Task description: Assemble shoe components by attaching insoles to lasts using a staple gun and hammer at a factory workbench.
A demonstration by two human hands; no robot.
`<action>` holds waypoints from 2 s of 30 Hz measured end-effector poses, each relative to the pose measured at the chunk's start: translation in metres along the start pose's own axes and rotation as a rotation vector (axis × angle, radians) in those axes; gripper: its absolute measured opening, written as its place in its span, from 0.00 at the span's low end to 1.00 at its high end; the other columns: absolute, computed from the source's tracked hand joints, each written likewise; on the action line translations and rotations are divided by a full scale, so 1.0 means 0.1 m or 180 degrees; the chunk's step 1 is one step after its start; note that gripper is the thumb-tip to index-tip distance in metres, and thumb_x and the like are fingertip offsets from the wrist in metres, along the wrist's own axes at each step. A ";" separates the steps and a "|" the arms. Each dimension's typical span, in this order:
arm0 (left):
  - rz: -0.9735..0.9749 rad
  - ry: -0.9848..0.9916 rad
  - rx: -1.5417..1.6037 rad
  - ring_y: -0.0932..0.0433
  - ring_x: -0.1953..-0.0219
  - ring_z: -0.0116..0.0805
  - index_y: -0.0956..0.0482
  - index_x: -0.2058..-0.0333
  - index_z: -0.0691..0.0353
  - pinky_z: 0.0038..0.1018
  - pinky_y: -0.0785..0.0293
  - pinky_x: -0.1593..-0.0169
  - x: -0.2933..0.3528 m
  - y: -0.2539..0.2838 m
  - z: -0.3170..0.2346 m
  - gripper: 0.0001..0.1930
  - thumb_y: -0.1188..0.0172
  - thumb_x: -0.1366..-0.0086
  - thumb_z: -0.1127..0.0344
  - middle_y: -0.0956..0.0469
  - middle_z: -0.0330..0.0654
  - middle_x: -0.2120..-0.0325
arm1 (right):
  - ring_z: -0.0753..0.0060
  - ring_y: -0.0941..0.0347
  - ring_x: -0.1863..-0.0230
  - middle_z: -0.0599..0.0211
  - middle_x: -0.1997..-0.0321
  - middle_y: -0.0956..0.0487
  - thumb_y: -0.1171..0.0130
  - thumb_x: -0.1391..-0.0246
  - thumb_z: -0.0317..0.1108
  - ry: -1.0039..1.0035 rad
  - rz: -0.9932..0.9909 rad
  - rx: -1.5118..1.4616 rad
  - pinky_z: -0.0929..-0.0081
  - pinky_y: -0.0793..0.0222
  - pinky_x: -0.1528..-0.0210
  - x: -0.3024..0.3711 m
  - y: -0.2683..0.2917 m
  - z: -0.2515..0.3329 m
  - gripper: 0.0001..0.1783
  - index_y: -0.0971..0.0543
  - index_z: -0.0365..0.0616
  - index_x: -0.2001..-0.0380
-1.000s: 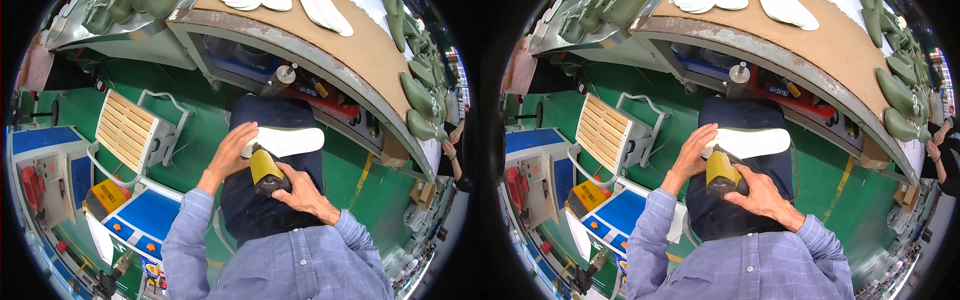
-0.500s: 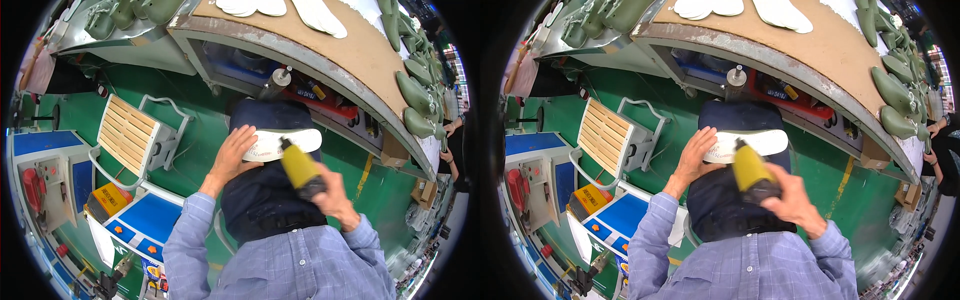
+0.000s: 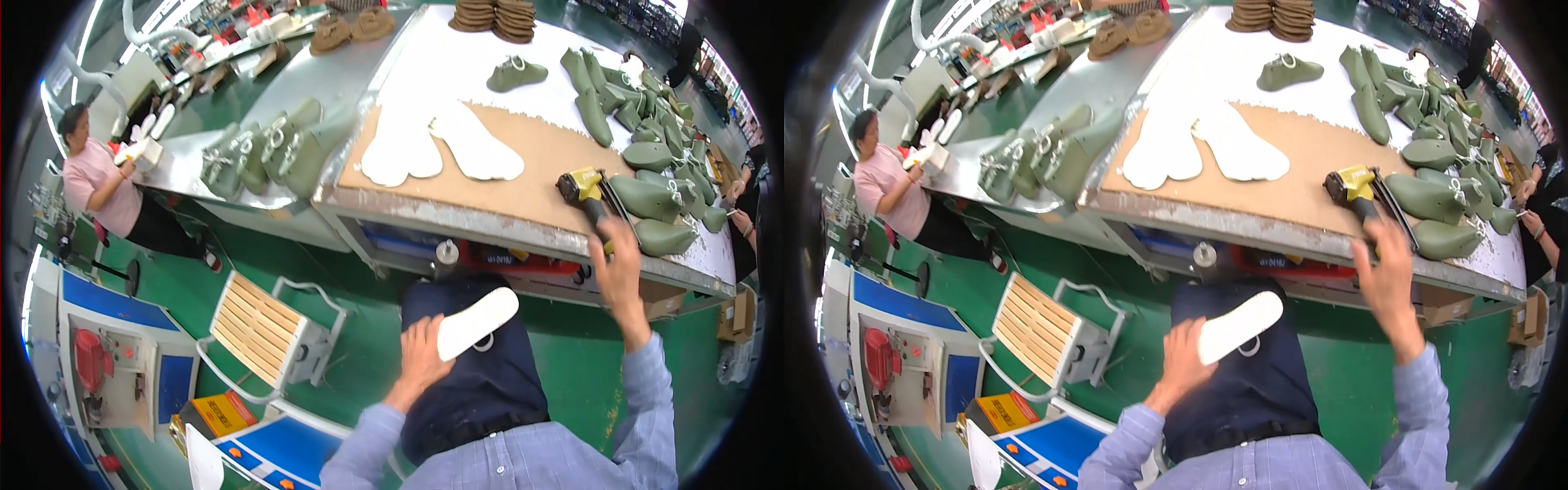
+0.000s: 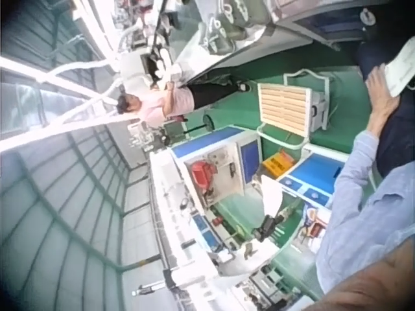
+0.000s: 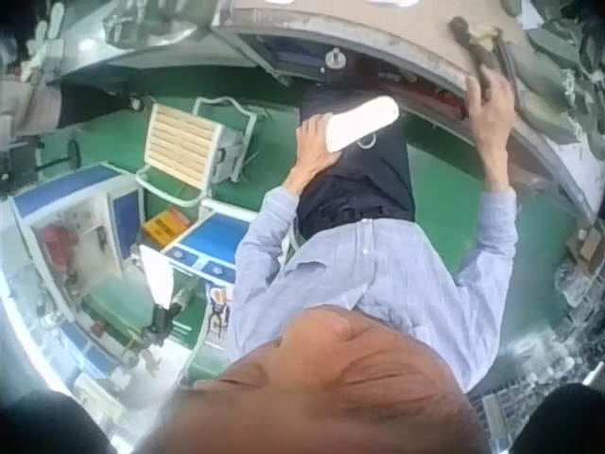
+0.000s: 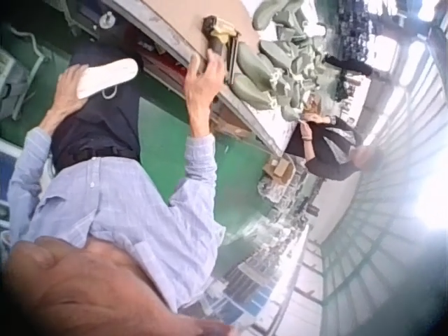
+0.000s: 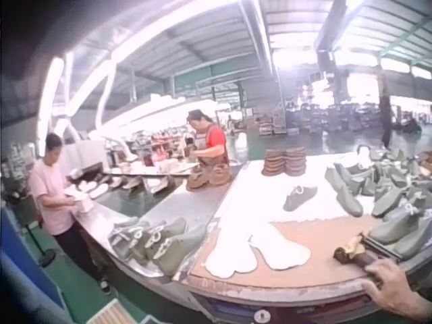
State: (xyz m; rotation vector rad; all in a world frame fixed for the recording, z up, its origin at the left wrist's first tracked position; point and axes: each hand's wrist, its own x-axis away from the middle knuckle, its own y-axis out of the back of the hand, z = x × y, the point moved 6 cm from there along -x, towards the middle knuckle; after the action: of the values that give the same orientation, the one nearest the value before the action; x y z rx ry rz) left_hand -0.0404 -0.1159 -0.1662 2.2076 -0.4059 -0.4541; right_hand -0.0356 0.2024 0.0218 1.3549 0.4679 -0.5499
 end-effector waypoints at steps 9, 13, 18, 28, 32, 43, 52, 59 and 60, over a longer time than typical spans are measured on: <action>-0.1076 -0.2175 -0.0440 0.28 0.47 0.37 0.28 0.47 0.45 0.43 0.39 0.39 -0.34 1.26 -0.64 0.23 0.40 0.42 0.67 0.29 0.38 0.50 | 0.33 0.24 0.54 0.26 0.42 0.34 0.55 0.45 0.70 -0.2803 0.4314 -0.6840 0.43 0.20 0.61 1.00 -0.23 1.17 0.53 0.50 0.38 0.32; -0.1881 -0.2016 -0.0994 0.39 0.36 0.48 0.32 0.46 0.41 0.60 0.51 0.35 -0.63 1.55 -0.63 0.24 0.37 0.41 0.62 0.36 0.44 0.42 | 0.39 0.22 0.55 0.27 0.44 0.33 0.47 0.48 0.56 -0.2679 0.3721 -0.7099 0.50 0.19 0.59 0.56 -0.18 1.53 0.49 0.48 0.33 0.33; -0.1799 -0.1045 -0.0719 0.46 0.34 0.60 0.43 0.37 0.61 0.57 0.54 0.34 -0.85 1.78 -0.46 0.41 0.32 0.49 0.67 0.46 0.57 0.35 | 0.59 0.22 0.56 0.49 0.51 0.24 0.48 0.45 0.50 -0.2158 0.1912 -0.5937 0.68 0.27 0.53 -0.12 -0.71 1.63 0.35 0.34 0.31 0.43; -0.2514 0.1543 -0.0929 0.47 0.32 0.57 0.35 0.39 0.64 0.41 0.47 0.33 -1.91 3.32 2.24 0.35 0.35 0.41 0.53 0.45 0.62 0.36 | 0.38 0.32 0.46 0.36 0.41 0.37 0.38 0.50 0.40 -0.0531 0.1956 -0.2168 0.51 0.33 0.47 -1.51 -1.94 2.32 0.45 0.47 0.26 0.36; -0.2313 0.2052 -0.1047 0.47 0.32 0.58 0.34 0.39 0.63 0.43 0.46 0.34 -2.37 3.72 2.99 0.40 0.32 0.46 0.47 0.46 0.65 0.36 | 0.35 0.31 0.52 0.37 0.45 0.37 0.33 0.58 0.37 -0.0201 0.2331 -0.1717 0.50 0.32 0.53 -1.68 -1.96 2.45 0.55 0.53 0.28 0.33; -0.2098 0.2824 -0.1852 0.35 0.42 0.61 0.27 0.48 0.71 0.45 0.36 0.41 -2.84 4.35 4.11 0.41 0.28 0.53 0.44 0.38 0.58 0.41 | 0.25 0.35 0.46 0.27 0.38 0.46 0.35 0.55 0.38 -0.1408 0.3190 -0.1797 0.50 0.29 0.49 -1.89 -2.10 2.85 0.58 0.61 0.23 0.34; 0.0204 0.1589 0.0396 0.43 0.35 0.61 0.32 0.42 0.62 0.47 0.44 0.34 -3.03 3.38 2.44 0.43 0.24 0.55 0.52 0.41 0.63 0.38 | 0.26 0.41 0.40 0.26 0.36 0.48 0.36 0.55 0.36 -0.1510 0.2670 -0.1516 0.45 0.38 0.42 -1.97 -2.48 3.40 0.56 0.61 0.23 0.34; -0.0915 0.1148 -0.0225 0.41 0.35 0.58 0.31 0.45 0.66 0.44 0.43 0.35 -3.23 3.95 3.40 0.36 0.27 0.52 0.61 0.41 0.61 0.38 | 0.41 0.37 0.45 0.34 0.46 0.34 0.35 0.58 0.50 -0.0953 0.2788 -0.0931 0.49 0.44 0.42 -2.29 -3.21 4.37 0.54 0.45 0.21 0.38; -0.0969 0.1297 -0.0326 0.40 0.36 0.57 0.31 0.45 0.66 0.44 0.43 0.34 -3.16 4.12 3.73 0.34 0.29 0.50 0.62 0.40 0.60 0.38 | 0.42 0.37 0.45 0.33 0.47 0.34 0.36 0.57 0.52 -0.0854 0.2778 -0.0988 0.50 0.43 0.42 -2.38 -3.34 4.66 0.54 0.44 0.22 0.38</action>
State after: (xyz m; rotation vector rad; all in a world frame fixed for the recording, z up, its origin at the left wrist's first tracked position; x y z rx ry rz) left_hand -0.5427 -0.4777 -0.0064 2.1975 0.1693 -0.1684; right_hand -0.4292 -0.2760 -0.0185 1.0329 -0.2631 0.0715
